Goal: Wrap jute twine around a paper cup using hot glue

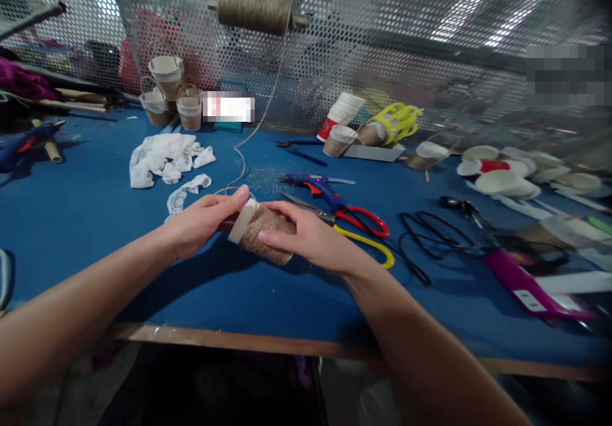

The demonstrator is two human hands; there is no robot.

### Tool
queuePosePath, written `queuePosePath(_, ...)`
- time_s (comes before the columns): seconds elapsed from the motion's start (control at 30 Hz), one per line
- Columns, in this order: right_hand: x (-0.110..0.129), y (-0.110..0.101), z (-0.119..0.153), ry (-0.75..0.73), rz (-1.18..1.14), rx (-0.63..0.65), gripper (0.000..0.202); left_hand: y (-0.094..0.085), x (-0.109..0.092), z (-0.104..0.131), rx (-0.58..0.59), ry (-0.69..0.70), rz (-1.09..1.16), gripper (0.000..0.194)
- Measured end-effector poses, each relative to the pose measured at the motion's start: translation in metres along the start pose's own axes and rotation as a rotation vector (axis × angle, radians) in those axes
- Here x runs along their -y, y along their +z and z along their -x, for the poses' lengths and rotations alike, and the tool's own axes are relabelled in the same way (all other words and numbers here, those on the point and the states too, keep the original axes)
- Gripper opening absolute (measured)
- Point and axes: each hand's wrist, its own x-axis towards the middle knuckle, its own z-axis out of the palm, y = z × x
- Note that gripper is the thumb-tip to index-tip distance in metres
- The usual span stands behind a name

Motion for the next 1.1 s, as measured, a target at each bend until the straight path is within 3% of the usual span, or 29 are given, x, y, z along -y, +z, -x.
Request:
queuePosePath(0.23, -0.0032, 0.0013, -0.0023, 0.111, -0.364, -0.004, 0.046, -0.0009, 0.0016, -0.0036, -0.211, 0.119, -0.014, 0.02)
queuePosePath(0.7, -0.0019, 0.0016, -0.004, 0.207, -0.603, 0.012, 0.041, -0.0057, 0.0016, -0.004, -0.259, 0.214, -0.062, 0.01)
queuePosePath(0.9, -0.004, 0.0031, -0.0057, 0.211, -0.598, 0.0, 0.042, -0.0032, 0.0013, -0.0032, -0.267, 0.235, 0.028, 0.02)
queuePosePath(1.1, -0.0064, 0.0052, -0.005, 0.089, -0.34, -0.062, 0.044, -0.0026, 0.0016, -0.0059, -0.279, 0.281, -0.001, 0.038)
